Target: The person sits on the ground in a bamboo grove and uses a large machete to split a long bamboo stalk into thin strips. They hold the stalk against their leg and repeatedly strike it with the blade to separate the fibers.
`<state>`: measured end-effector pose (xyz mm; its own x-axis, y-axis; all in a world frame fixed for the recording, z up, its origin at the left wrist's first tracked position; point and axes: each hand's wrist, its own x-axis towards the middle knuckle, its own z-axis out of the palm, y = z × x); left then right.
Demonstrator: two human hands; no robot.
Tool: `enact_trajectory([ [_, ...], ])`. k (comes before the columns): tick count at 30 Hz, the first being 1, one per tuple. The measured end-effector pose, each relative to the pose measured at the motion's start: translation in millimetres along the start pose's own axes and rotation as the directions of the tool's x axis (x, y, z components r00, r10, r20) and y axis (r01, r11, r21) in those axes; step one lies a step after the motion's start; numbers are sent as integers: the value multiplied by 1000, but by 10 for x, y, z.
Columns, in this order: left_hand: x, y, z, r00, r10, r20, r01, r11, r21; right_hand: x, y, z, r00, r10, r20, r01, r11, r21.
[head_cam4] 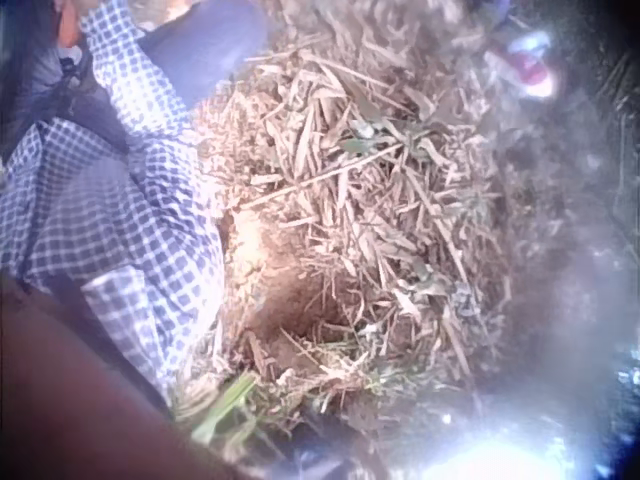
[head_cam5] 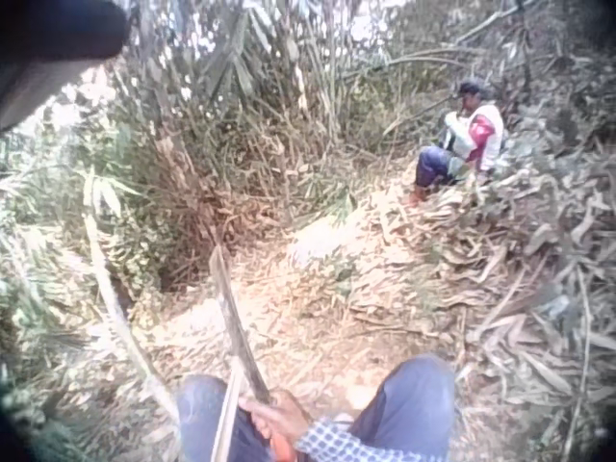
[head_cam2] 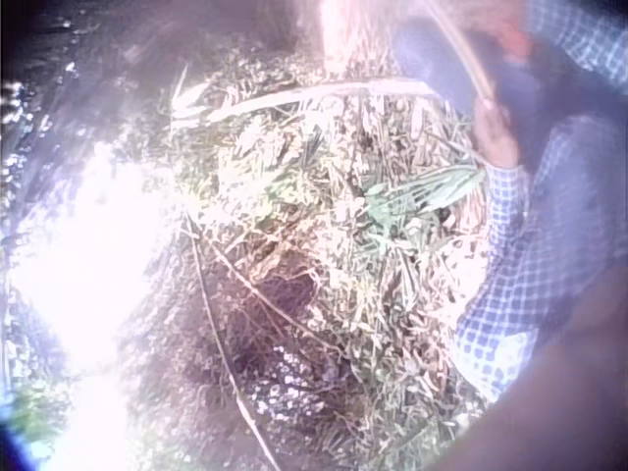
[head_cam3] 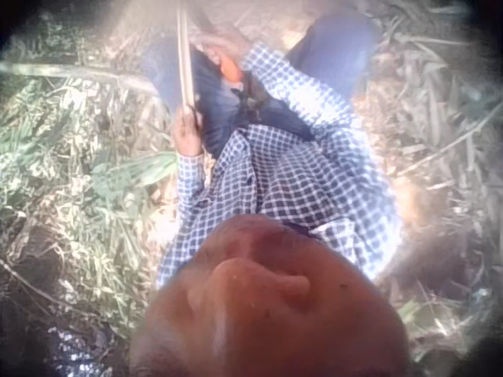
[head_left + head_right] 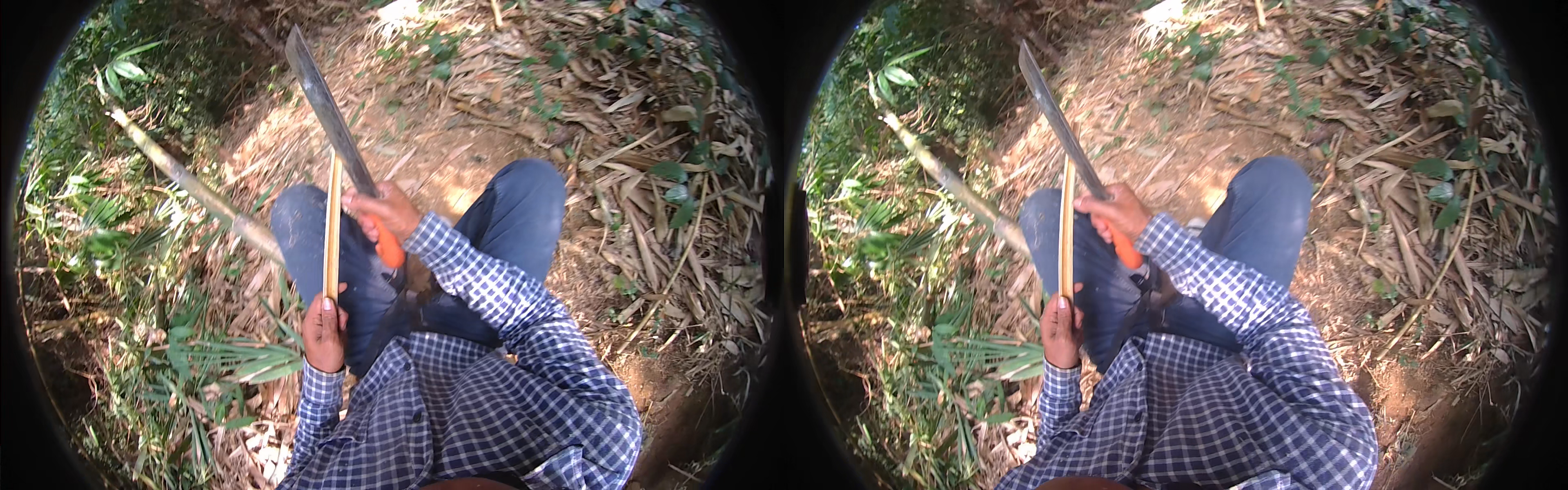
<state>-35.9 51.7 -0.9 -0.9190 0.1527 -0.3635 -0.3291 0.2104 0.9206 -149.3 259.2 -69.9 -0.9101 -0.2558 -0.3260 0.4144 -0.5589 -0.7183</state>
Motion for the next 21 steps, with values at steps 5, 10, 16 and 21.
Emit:
enact_trajectory([
  [5,263,209,145,993,-13,121,15,1000,-14,-38,-225,-70,996,-82,-15,83,963,256],
  [10,364,-126,48,966,258,4,-255,956,148,-112,-381,-127,981,-163,-108,188,940,286],
  [16,1078,-111,-278,762,400,509,-568,34,823,33,-379,-398,932,-262,-251,295,950,100],
  [21,2124,-308,-1724,920,229,-318,173,492,853,-119,-333,-176,961,-197,-197,259,890,375],
])
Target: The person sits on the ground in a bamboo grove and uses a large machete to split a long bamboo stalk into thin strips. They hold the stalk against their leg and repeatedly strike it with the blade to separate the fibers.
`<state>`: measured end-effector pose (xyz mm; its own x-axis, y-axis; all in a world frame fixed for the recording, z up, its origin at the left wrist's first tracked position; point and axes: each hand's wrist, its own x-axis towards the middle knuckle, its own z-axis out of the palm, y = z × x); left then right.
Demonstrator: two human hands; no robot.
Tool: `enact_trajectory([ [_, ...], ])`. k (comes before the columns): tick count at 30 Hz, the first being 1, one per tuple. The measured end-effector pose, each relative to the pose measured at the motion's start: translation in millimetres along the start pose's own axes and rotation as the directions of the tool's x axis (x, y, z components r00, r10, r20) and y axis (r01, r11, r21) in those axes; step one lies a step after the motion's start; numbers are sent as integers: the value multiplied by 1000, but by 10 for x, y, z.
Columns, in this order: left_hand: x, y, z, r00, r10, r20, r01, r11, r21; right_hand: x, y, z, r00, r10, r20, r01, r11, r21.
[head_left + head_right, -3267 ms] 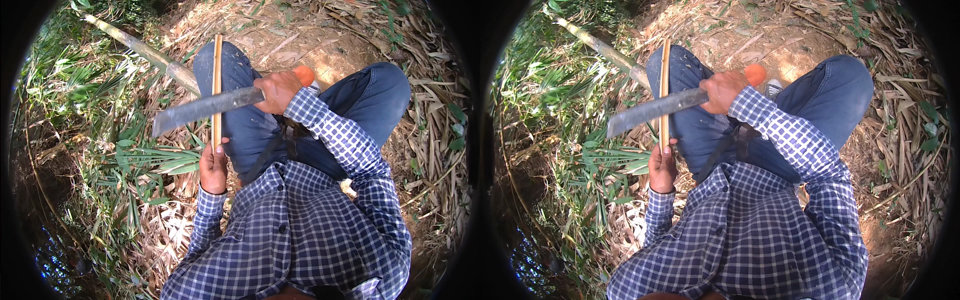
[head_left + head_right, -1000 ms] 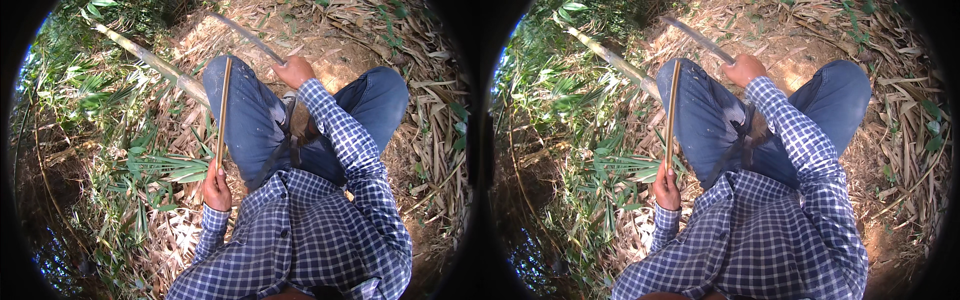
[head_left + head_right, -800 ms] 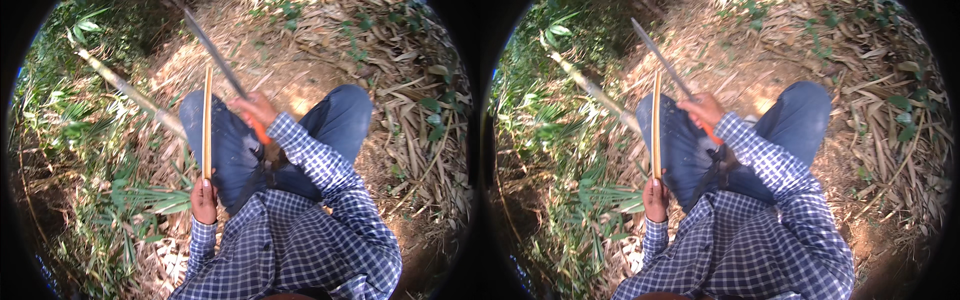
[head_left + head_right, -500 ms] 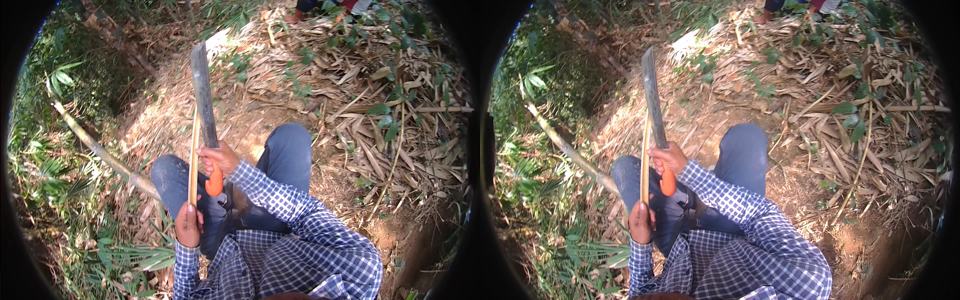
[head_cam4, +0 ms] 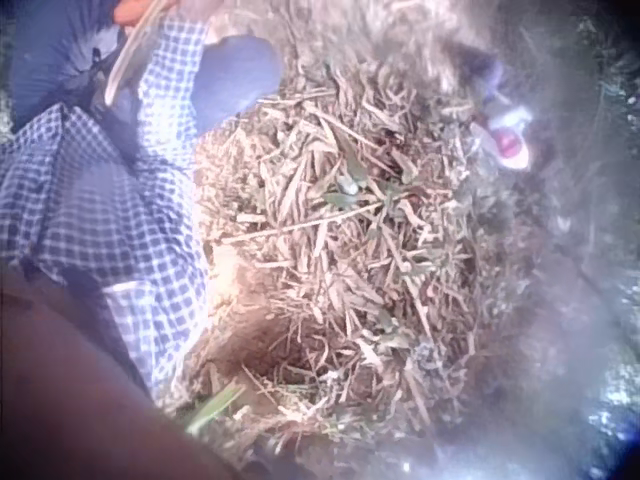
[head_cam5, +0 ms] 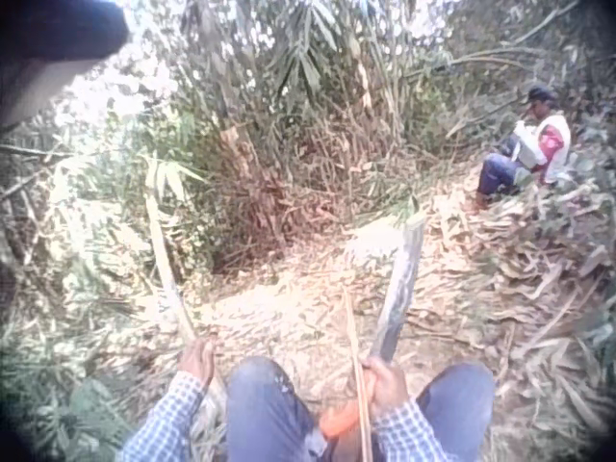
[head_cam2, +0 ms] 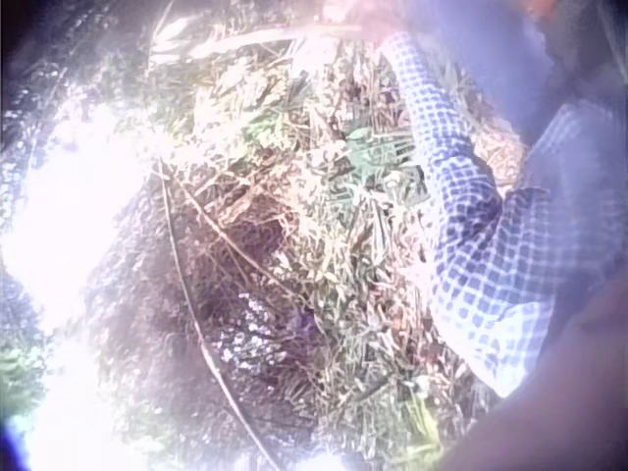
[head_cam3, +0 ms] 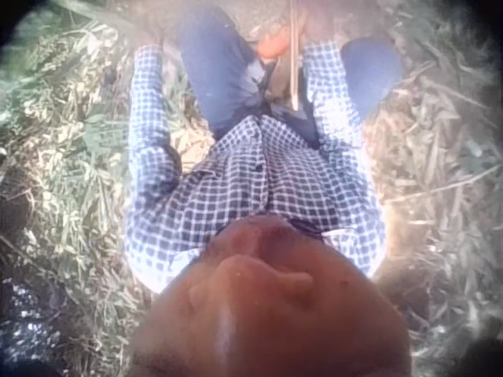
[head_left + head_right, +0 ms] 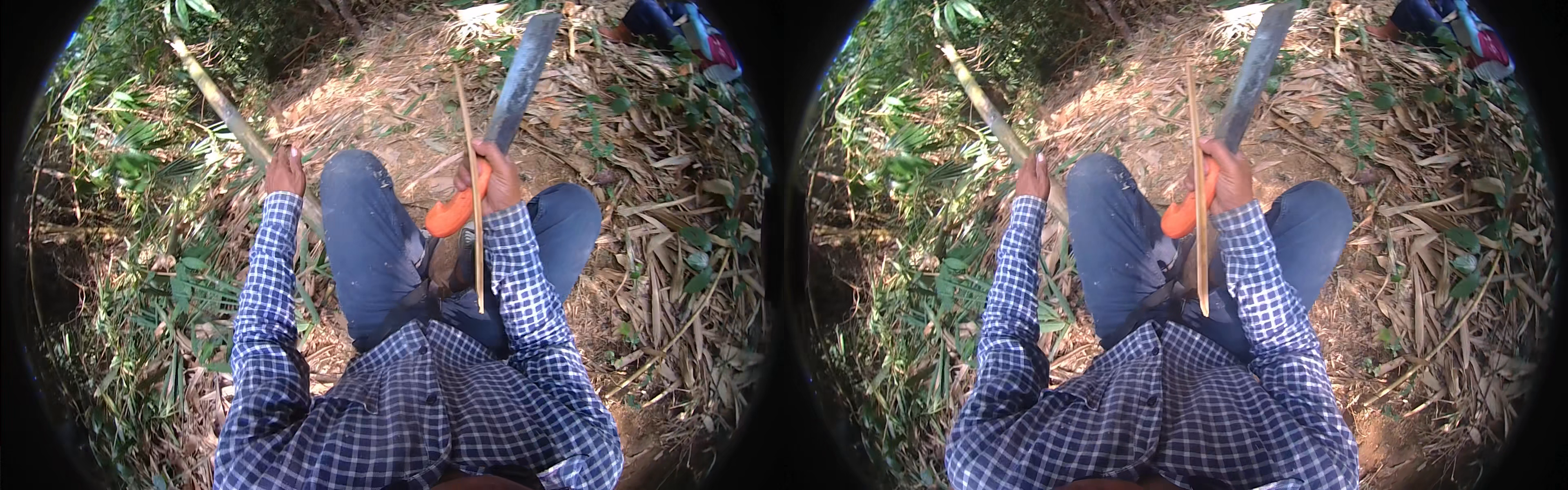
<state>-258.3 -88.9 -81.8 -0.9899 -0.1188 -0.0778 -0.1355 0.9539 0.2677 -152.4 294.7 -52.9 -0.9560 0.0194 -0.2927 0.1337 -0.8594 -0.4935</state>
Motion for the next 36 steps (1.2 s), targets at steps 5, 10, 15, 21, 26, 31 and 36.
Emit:
enact_trajectory([
  [5,-1894,196,172,973,222,60,-200,946,-256,60,-205,-201,997,-80,-12,79,995,-55],
  [10,-4654,-951,888,655,-688,311,747,528,-405,83,-222,-231,998,19,-60,-18,1000,10],
  [15,-5725,-1044,847,256,-802,540,962,159,-221,255,-197,-302,993,76,93,-86,991,107],
  [21,-5627,-838,912,319,-759,567,940,179,-290,199,-134,-210,997,76,13,-76,997,-2],
  [26,-5015,-765,954,465,-690,555,878,280,-388,111,-129,-213,997,64,-38,-66,995,-75],
  [31,-4089,-479,1109,638,-540,548,769,413,-488,148,-206,-267,989,61,-134,-75,992,-98],
  [36,-2832,300,1617,776,-209,595,604,518,-606,305,26,-495,977,32,-210,-62,988,-139],
])
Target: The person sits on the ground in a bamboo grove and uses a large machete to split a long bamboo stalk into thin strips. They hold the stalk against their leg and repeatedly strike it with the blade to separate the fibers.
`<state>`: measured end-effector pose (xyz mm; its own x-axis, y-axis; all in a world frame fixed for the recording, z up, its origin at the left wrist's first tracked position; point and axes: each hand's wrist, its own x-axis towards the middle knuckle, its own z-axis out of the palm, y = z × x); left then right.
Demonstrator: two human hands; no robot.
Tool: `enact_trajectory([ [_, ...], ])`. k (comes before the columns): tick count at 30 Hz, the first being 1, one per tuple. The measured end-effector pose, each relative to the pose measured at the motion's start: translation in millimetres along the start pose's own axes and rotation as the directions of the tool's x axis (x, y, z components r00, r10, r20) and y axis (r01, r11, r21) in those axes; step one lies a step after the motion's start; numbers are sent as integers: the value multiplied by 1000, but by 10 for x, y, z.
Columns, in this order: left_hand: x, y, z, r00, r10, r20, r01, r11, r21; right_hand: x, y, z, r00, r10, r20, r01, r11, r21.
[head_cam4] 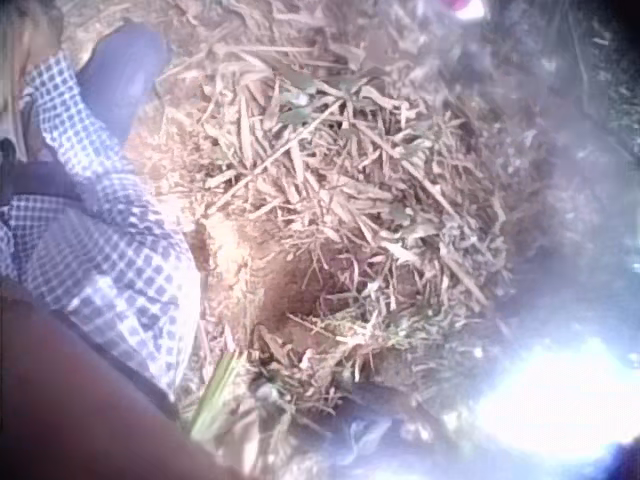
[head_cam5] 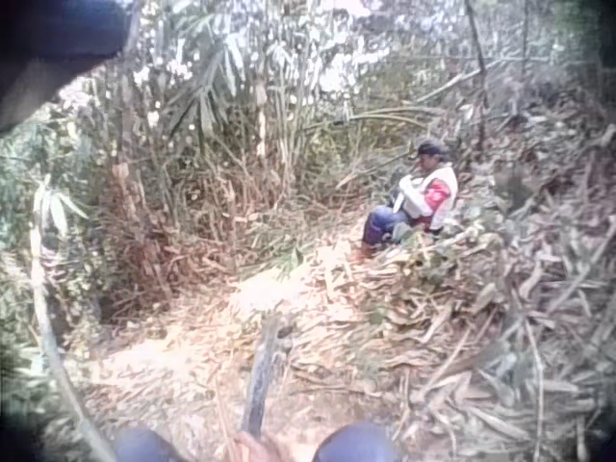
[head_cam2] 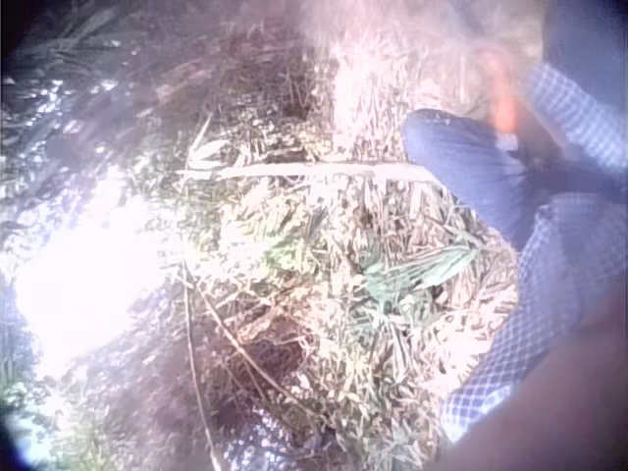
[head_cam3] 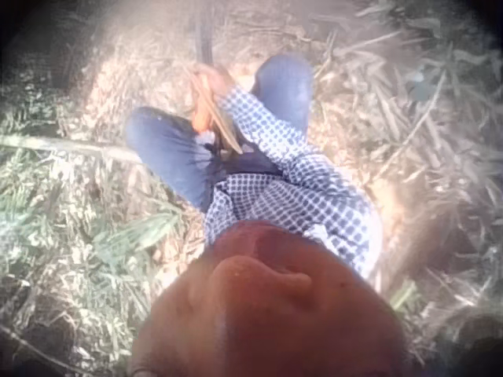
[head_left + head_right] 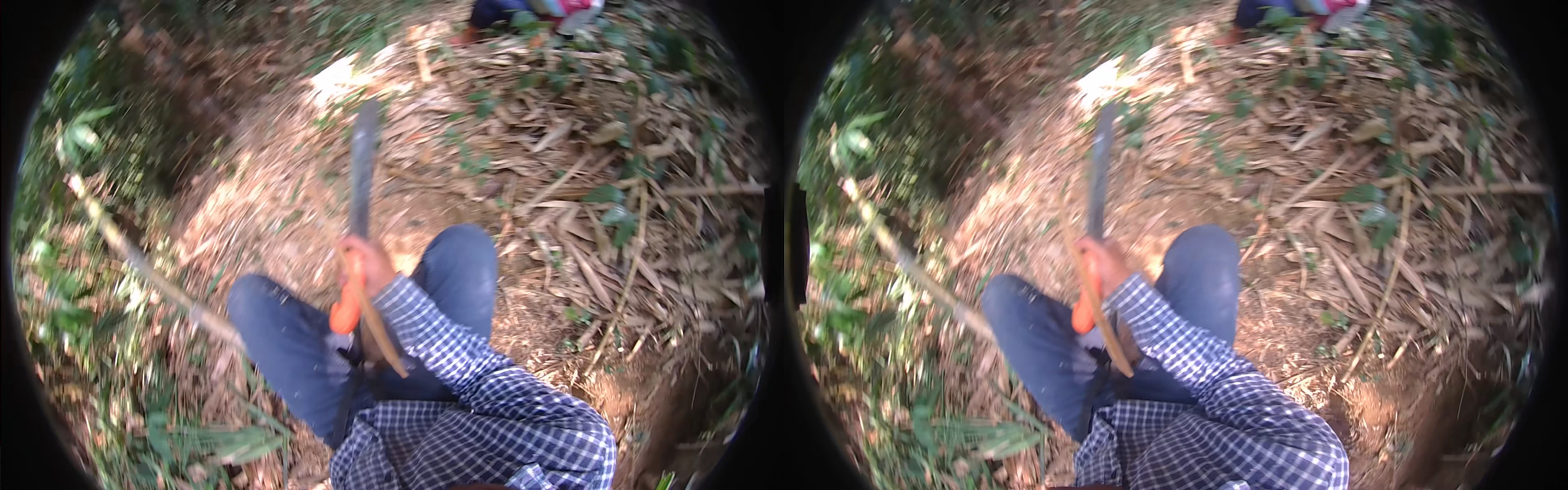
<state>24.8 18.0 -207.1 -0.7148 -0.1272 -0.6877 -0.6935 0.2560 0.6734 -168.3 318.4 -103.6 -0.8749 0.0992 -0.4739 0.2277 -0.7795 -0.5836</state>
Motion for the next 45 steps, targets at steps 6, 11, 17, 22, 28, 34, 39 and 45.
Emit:
enact_trajectory([
  [6,636,1108,1066,946,214,243,-220,976,-3,-159,-172,-22,999,13,29,-16,996,89],
  [11,804,1610,1479,904,282,321,-299,954,3,-117,-128,0,999,8,38,-12,992,125],
  [17,815,1763,1585,885,292,362,-319,948,15,-87,-95,-1,999,3,40,-7,995,103],
  [22,814,1795,1609,879,288,379,-322,946,27,-97,-115,2,998,-55,-20,55,997,46],
  [28,786,1801,1616,874,281,395,-322,946,40,-71,-84,-37,994,-90,-54,90,996,5],
  [34,776,1836,1617,867,287,408,-332,942,42,27,-75,-157,997,-65,-31,65,998,-27],
  [39,760,1842,1579,863,282,420,-334,941,55,0,-65,-127,999,-44,-23,44,999,-17],
  [45,767,1817,1544,859,278,429,-334,941,60,-83,-73,-51,997,-72,-27,71,997,-33],
])
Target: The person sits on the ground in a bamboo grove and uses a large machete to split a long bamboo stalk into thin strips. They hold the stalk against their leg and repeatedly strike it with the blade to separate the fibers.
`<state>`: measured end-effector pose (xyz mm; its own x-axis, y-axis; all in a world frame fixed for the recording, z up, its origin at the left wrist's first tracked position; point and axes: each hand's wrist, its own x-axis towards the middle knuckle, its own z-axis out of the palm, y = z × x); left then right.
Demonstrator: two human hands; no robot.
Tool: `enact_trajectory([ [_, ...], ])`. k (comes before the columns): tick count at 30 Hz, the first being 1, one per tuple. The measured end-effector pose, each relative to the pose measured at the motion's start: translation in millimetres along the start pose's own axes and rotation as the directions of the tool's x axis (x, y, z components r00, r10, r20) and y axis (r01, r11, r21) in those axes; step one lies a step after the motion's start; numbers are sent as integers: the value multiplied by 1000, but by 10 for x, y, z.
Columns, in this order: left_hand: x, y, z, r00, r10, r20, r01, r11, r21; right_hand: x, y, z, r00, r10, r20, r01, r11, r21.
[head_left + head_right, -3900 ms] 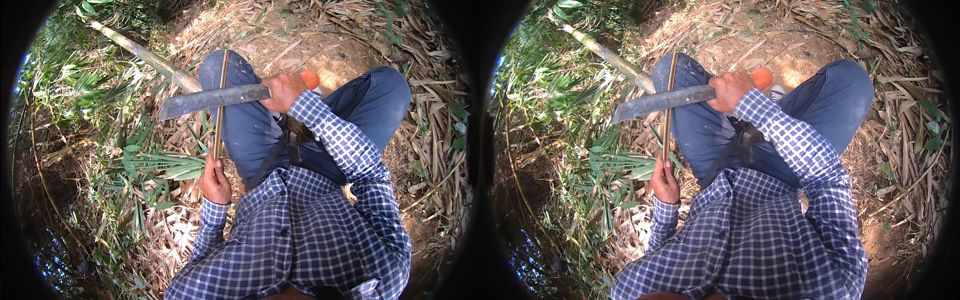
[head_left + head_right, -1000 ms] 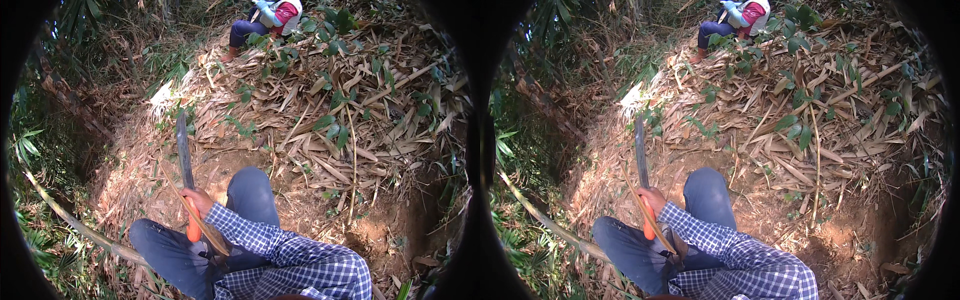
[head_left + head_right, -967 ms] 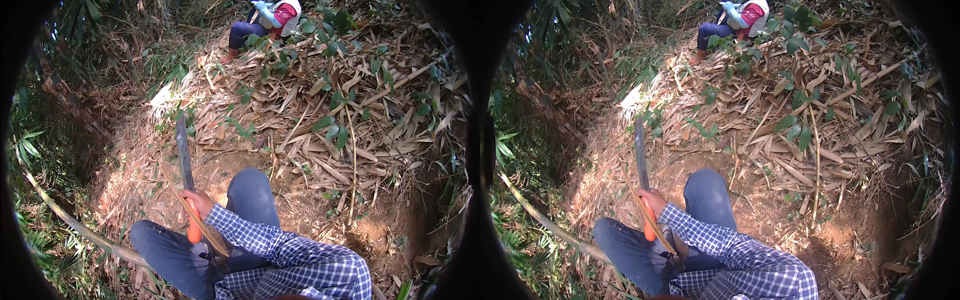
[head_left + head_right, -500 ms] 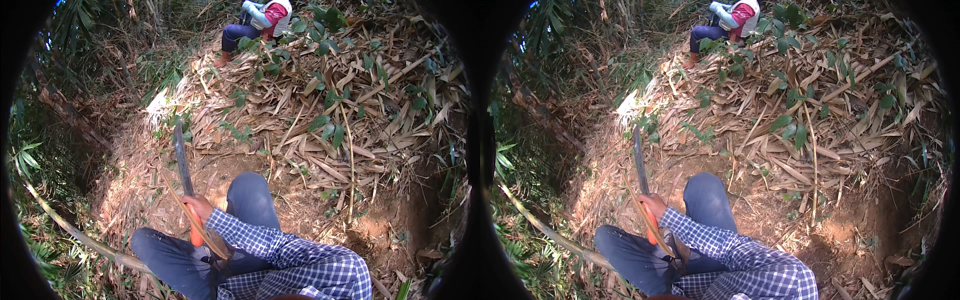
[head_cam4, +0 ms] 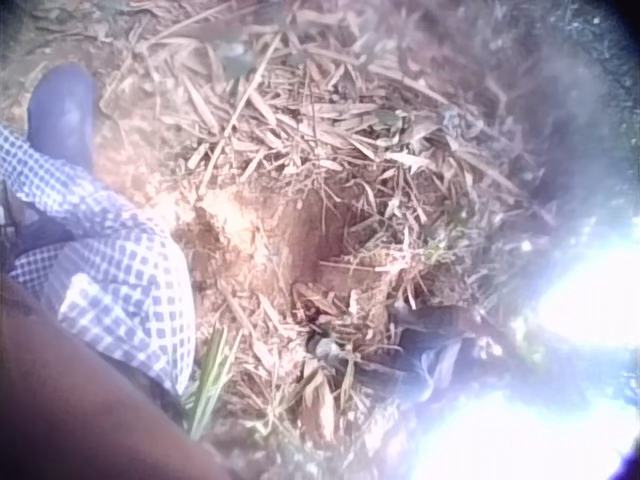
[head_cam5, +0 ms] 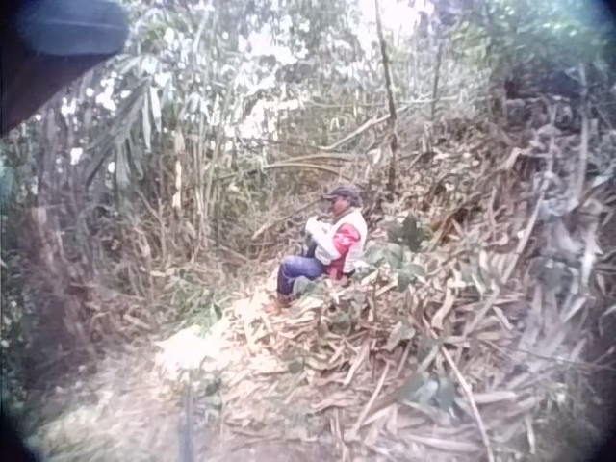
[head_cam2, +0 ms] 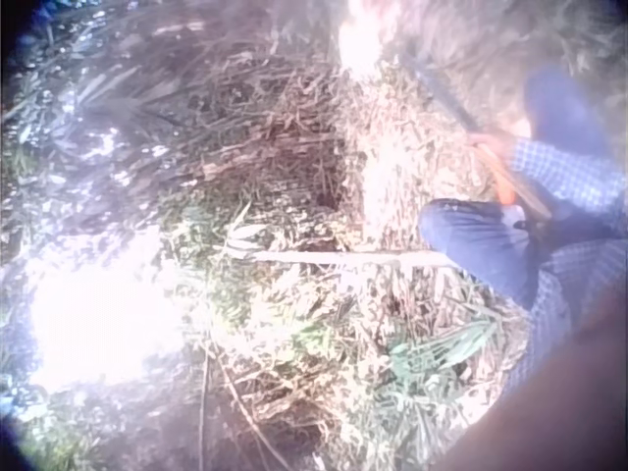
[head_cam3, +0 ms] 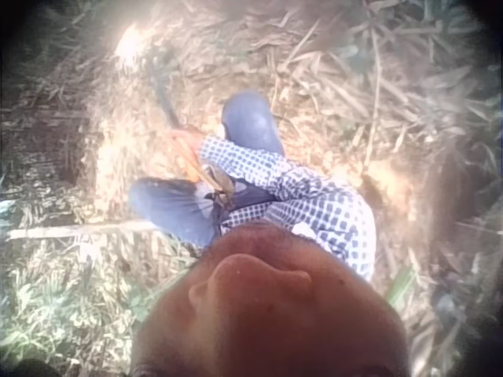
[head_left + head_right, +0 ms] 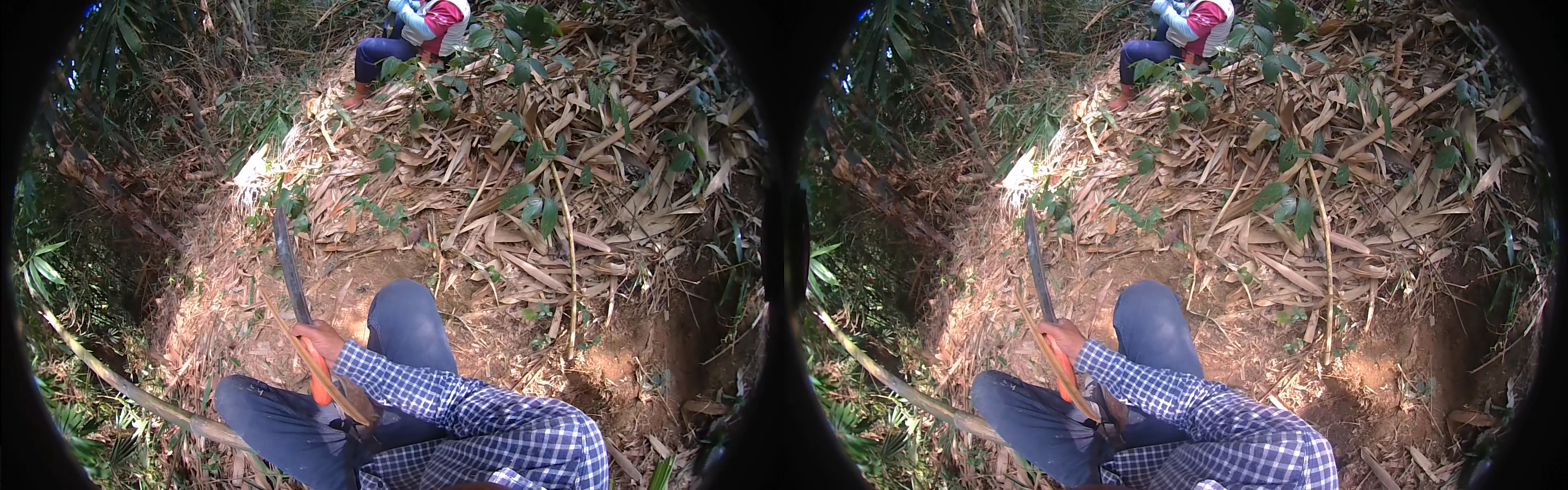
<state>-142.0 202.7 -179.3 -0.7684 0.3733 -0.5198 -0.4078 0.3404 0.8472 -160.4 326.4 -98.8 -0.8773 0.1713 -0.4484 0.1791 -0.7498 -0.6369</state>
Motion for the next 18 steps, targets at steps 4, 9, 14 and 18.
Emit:
enact_trajectory([
  [4,-11,-2,9,1000,-1,15,1,1000,0,46,23,-19,998,-32,-53,30,999,-21],
  [9,-21,15,20,999,7,34,-6,1000,-9,75,36,-61,999,-21,-45,20,1000,-20],
  [14,-66,48,-23,999,19,46,-18,1000,-18,70,58,-49,999,-20,-34,19,999,-29],
  [18,-199,-21,-150,998,11,55,-10,1000,-13,51,71,-36,998,-31,-56,28,998,-57],
])
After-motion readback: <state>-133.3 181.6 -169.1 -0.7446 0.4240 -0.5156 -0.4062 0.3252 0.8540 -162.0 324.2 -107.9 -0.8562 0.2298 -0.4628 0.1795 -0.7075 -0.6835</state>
